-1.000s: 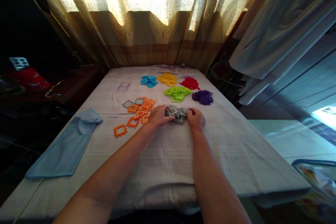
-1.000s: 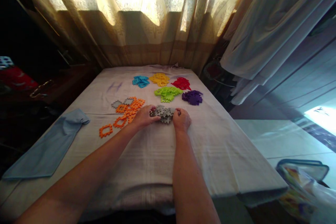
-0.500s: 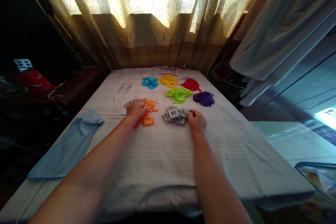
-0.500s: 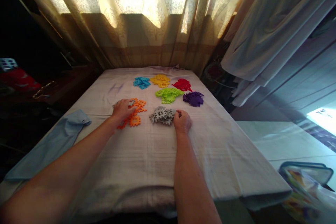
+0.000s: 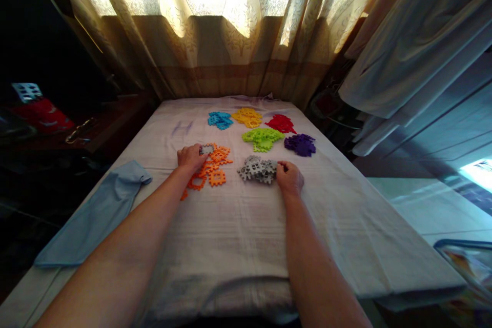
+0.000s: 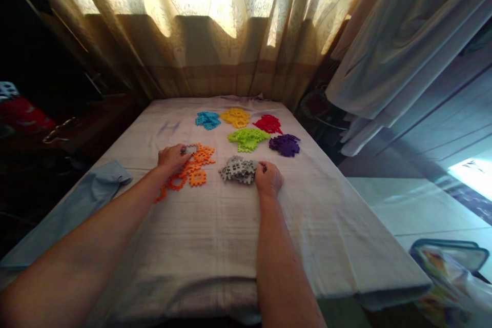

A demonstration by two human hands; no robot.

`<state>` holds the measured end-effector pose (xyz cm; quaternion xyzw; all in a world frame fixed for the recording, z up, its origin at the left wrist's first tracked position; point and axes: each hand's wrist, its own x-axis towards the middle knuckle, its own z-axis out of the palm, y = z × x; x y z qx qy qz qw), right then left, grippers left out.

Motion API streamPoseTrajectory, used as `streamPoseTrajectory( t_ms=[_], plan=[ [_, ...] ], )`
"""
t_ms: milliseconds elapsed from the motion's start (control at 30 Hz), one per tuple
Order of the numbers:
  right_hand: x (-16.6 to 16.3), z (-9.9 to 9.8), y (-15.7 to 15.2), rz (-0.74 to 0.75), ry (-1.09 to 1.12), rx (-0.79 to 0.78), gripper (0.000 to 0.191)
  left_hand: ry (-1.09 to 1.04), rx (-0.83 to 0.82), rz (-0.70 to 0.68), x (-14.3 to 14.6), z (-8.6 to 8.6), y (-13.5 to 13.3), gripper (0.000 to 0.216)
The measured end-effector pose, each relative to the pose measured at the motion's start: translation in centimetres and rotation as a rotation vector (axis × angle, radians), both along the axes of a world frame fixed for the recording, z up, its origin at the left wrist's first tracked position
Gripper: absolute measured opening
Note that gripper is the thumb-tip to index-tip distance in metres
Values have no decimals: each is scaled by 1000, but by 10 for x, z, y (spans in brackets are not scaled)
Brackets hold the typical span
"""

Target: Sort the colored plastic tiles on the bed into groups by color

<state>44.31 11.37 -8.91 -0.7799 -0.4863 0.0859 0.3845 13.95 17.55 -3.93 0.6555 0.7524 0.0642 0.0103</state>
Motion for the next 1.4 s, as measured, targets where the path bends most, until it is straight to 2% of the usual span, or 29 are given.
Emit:
streamPoseTrajectory(
  t_ms=[133, 300, 500, 567, 667, 833, 900, 1067, 1233, 1400],
  plan=[
    [0, -2, 1, 1, 2, 27, 30, -12, 11, -17, -1, 0, -1, 40],
    [0, 1, 0, 12, 7, 1, 30, -11, 25, -30, 0, 2, -3, 26],
    [-1, 4, -1, 14, 19, -4, 29, -62, 101, -19, 6, 14, -9, 25],
    [-2, 4, -1, 20, 24, -4, 30, -133, 149, -72, 17, 19, -13, 24],
    [-2, 3, -1, 25, 20, 0, 30, -224, 178, -267, 48, 22, -23, 21],
    [0, 3, -1, 38, 29, -2, 32, -219, 150, -542, 107, 19, -44, 16],
    [2, 3, 0, 36, 50, 0, 34, -177, 142, -595, 123, 20, -50, 17],
    [3, 3, 1, 23, 76, -1, 38, -114, 135, -612, 147, 21, -59, 21],
    [3, 5, 1, 22, 74, -23, 40, -121, 139, -636, 148, 17, -60, 27],
    [2, 6, -1, 20, 71, -20, 38, -146, 152, -516, 112, 14, -48, 27]
  ],
)
